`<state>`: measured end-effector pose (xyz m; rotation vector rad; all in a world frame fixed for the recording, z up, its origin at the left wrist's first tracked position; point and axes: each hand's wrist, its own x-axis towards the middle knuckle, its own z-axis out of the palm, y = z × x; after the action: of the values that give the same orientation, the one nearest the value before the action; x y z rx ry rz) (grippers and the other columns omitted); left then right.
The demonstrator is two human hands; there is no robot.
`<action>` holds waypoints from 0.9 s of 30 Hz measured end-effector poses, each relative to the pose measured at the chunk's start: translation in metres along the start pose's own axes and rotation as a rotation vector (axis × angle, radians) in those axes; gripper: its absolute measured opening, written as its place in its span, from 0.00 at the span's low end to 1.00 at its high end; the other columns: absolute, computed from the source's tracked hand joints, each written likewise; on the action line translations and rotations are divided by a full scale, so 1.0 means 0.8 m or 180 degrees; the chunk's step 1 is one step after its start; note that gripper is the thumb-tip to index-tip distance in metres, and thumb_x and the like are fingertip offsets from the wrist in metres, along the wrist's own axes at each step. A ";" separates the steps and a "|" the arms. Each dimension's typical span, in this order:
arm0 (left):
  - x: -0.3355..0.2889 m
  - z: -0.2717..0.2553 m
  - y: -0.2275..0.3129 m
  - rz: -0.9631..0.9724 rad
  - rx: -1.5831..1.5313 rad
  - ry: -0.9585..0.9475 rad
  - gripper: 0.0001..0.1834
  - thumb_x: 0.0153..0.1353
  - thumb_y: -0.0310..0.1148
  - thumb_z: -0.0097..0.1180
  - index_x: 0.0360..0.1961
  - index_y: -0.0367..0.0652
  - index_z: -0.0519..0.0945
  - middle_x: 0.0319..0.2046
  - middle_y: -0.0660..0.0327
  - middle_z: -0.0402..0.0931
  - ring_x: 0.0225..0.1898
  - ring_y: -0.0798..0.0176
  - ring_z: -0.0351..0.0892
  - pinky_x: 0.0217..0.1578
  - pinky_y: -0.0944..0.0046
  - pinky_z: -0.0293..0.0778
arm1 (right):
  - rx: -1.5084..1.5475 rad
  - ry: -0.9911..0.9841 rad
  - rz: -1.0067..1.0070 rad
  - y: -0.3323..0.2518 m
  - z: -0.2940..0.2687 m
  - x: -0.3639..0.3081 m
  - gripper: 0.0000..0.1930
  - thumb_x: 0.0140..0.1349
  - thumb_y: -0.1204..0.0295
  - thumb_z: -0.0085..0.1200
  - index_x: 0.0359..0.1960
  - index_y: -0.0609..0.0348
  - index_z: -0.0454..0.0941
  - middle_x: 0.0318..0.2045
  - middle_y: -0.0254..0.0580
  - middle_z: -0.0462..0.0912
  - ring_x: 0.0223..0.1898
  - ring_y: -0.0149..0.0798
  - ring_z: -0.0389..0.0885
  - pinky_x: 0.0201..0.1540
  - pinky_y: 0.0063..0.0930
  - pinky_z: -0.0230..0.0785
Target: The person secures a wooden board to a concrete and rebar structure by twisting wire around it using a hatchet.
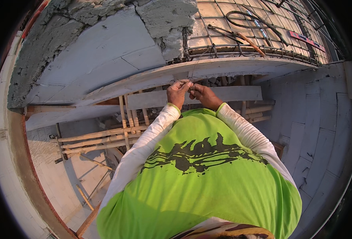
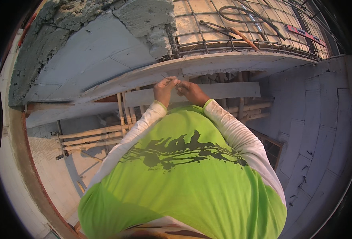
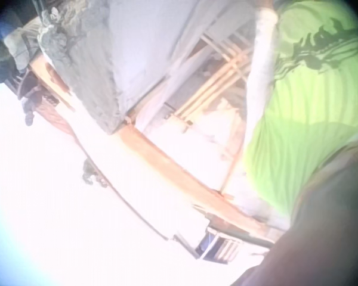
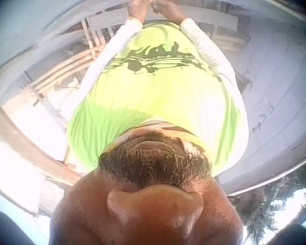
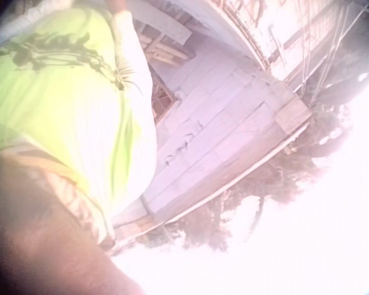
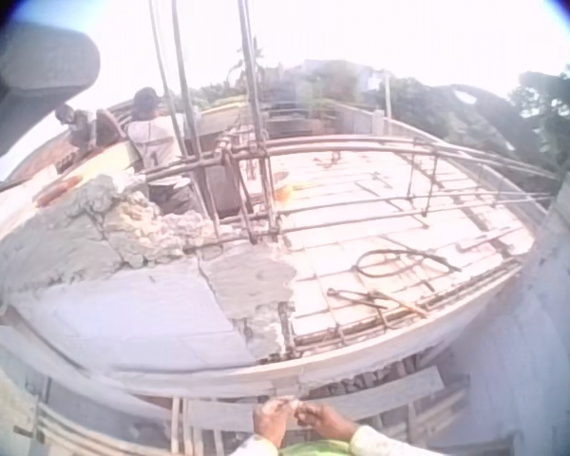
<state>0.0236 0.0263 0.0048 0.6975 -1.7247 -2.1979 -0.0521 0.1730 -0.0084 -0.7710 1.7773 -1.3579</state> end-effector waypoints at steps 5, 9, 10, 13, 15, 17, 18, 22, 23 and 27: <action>-0.004 0.001 -0.044 0.0226 0.0021 0.0008 0.12 0.60 0.31 0.63 0.39 0.33 0.82 0.33 0.57 0.85 0.36 0.68 0.83 0.38 0.67 0.77 | -0.0466 -0.0050 0.0059 0.047 -0.002 -0.010 0.08 0.69 0.71 0.48 0.41 0.63 0.76 0.32 0.36 0.79 0.36 0.30 0.74 0.43 0.27 0.68; -0.012 0.000 -0.038 0.0380 0.1676 -0.0387 0.11 0.58 0.33 0.64 0.40 0.39 0.82 0.35 0.56 0.85 0.38 0.63 0.84 0.41 0.64 0.76 | -0.0770 0.0094 0.0535 0.050 -0.014 -0.013 0.09 0.68 0.73 0.48 0.44 0.65 0.76 0.34 0.40 0.80 0.37 0.33 0.76 0.41 0.29 0.69; -0.014 -0.004 -0.046 0.0509 0.1847 -0.0479 0.12 0.57 0.33 0.65 0.40 0.40 0.82 0.35 0.54 0.84 0.37 0.60 0.84 0.41 0.63 0.77 | -0.0845 0.0170 0.0690 0.044 -0.017 -0.013 0.10 0.68 0.73 0.48 0.45 0.65 0.76 0.35 0.41 0.80 0.37 0.33 0.76 0.40 0.30 0.70; -0.007 0.004 -0.044 0.1124 0.2151 -0.0691 0.12 0.55 0.33 0.66 0.39 0.42 0.82 0.35 0.53 0.84 0.39 0.50 0.83 0.40 0.57 0.77 | 0.0119 0.1009 0.1044 0.032 -0.031 -0.016 0.10 0.66 0.77 0.46 0.47 0.65 0.74 0.36 0.45 0.80 0.36 0.38 0.78 0.39 0.31 0.71; -0.005 0.015 -0.032 0.1352 0.2232 -0.0917 0.11 0.54 0.31 0.65 0.39 0.41 0.81 0.36 0.51 0.82 0.41 0.44 0.80 0.41 0.53 0.76 | -0.0888 0.2052 -0.0091 0.021 -0.041 -0.018 0.12 0.65 0.80 0.46 0.49 0.63 0.73 0.37 0.47 0.79 0.35 0.40 0.79 0.38 0.31 0.72; -0.012 0.019 -0.033 0.1286 0.2187 -0.0915 0.12 0.55 0.29 0.65 0.40 0.39 0.80 0.38 0.49 0.82 0.41 0.43 0.80 0.41 0.53 0.76 | -0.1619 0.2524 -0.0816 0.002 -0.051 -0.019 0.16 0.60 0.85 0.46 0.49 0.59 0.73 0.43 0.48 0.77 0.40 0.46 0.78 0.45 0.37 0.71; -0.012 0.020 -0.031 0.1261 0.2162 -0.0917 0.12 0.55 0.28 0.64 0.40 0.39 0.79 0.39 0.48 0.81 0.40 0.43 0.81 0.41 0.53 0.76 | -0.1922 0.2254 -0.1072 -0.028 -0.059 -0.019 0.17 0.59 0.85 0.47 0.49 0.58 0.73 0.45 0.47 0.77 0.44 0.47 0.77 0.49 0.39 0.69; -0.020 0.018 -0.018 0.1298 0.1774 -0.0349 0.12 0.59 0.27 0.61 0.43 0.36 0.78 0.37 0.48 0.81 0.39 0.48 0.83 0.40 0.58 0.77 | -0.2753 0.1082 -0.1638 -0.086 -0.070 -0.008 0.18 0.54 0.80 0.55 0.48 0.53 0.75 0.50 0.39 0.76 0.58 0.45 0.69 0.67 0.48 0.53; -0.014 0.017 -0.024 0.0989 0.0967 -0.0199 0.11 0.62 0.27 0.58 0.45 0.35 0.77 0.36 0.52 0.81 0.36 0.58 0.83 0.38 0.63 0.77 | -0.2909 0.0816 -0.1757 -0.080 -0.075 0.000 0.19 0.53 0.78 0.57 0.48 0.52 0.76 0.49 0.38 0.76 0.57 0.44 0.69 0.67 0.48 0.52; -0.008 0.013 0.014 0.0145 -0.0546 -0.0332 0.11 0.65 0.32 0.56 0.46 0.39 0.76 0.33 0.59 0.77 0.29 0.70 0.78 0.30 0.69 0.75 | -0.2866 0.0258 -0.1765 -0.084 -0.096 0.030 0.12 0.54 0.67 0.63 0.40 0.53 0.79 0.42 0.37 0.78 0.53 0.44 0.73 0.67 0.48 0.52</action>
<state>0.0230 0.0352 0.0188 0.5057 -1.5576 -2.3533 -0.1287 0.1754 0.0630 -1.8073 2.3529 -0.8371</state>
